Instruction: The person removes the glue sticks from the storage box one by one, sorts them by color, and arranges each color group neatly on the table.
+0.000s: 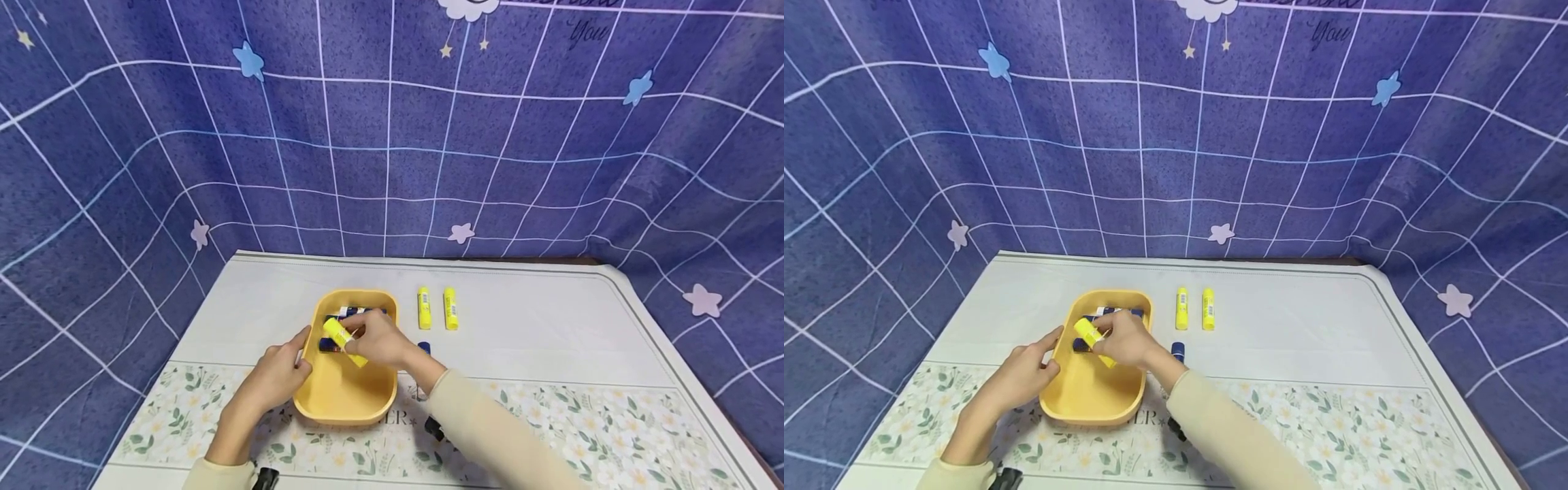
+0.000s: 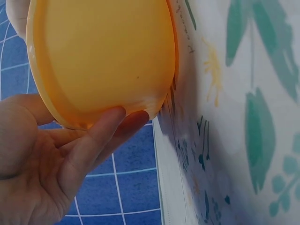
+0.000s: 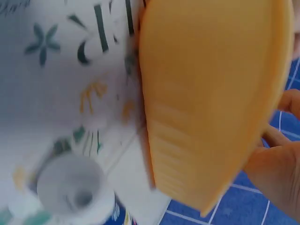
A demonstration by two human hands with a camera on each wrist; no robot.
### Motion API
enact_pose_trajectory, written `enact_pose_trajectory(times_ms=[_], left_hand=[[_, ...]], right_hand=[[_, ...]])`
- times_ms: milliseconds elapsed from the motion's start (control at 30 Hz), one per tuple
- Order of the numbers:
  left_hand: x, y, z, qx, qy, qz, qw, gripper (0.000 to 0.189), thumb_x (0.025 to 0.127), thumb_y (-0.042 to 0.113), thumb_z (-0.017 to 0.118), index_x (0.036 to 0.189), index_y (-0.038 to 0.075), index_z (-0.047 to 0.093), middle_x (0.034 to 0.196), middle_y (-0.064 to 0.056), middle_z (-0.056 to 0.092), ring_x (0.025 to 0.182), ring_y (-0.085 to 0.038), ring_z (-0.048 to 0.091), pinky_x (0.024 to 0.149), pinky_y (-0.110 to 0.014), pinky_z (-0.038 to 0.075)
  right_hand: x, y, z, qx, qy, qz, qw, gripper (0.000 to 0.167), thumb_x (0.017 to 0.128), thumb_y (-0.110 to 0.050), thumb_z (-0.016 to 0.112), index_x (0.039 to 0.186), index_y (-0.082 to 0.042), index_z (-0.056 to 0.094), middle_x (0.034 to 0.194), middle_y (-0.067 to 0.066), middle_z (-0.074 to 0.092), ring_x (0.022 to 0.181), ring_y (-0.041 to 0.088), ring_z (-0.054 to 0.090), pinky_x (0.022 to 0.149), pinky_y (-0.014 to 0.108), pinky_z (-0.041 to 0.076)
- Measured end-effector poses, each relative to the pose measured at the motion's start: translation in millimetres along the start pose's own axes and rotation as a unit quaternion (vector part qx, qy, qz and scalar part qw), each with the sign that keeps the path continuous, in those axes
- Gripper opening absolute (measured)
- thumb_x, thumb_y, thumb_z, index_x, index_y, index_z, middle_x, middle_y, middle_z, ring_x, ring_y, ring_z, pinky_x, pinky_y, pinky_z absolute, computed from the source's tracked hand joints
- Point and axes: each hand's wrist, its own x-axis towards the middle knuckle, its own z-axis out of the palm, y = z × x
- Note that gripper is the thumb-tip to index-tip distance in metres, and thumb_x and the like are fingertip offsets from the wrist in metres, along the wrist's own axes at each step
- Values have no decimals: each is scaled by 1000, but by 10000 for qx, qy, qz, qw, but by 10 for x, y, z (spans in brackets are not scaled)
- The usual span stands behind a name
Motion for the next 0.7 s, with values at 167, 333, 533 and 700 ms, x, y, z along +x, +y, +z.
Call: enact_pose_trajectory(times_ms=[167,333,533,700], left_hand=[[0,15,7,35,24,-84,10000,69,96,9,53,161,-1,31,57,-1,49,44,-10,42,43,-26,40],[6,31,4,-7,4,-187,9998,69,96,9,53,161,-1,31,58,-3,50,44,-11,42,43,-26,40],[2,30,10,-85,6,-166,9998,69,96,9,54,160,-1,32,58,-2,51,43,-10,42,43,-24,39],[-12,22,7,-88,-21,-196,9998,69,95,9,54,160,-1,32,58,-2,52,43,-10,42,42,-23,39]], right_hand=[[-18,-14,-224,426,413,68,9982,46,87,3,69,133,-3,69,111,12,73,93,16,62,77,25,56],[-10,1,-495,872,935,51,9918,46,86,6,66,132,1,68,116,18,72,98,20,64,84,29,60],[-106,75,-833,1165,1604,183,9800,43,88,5,66,131,4,68,114,22,69,96,20,64,80,28,59],[-177,199,-1066,1266,2025,324,9705,44,88,3,66,131,5,67,117,23,69,98,19,62,80,23,55]])
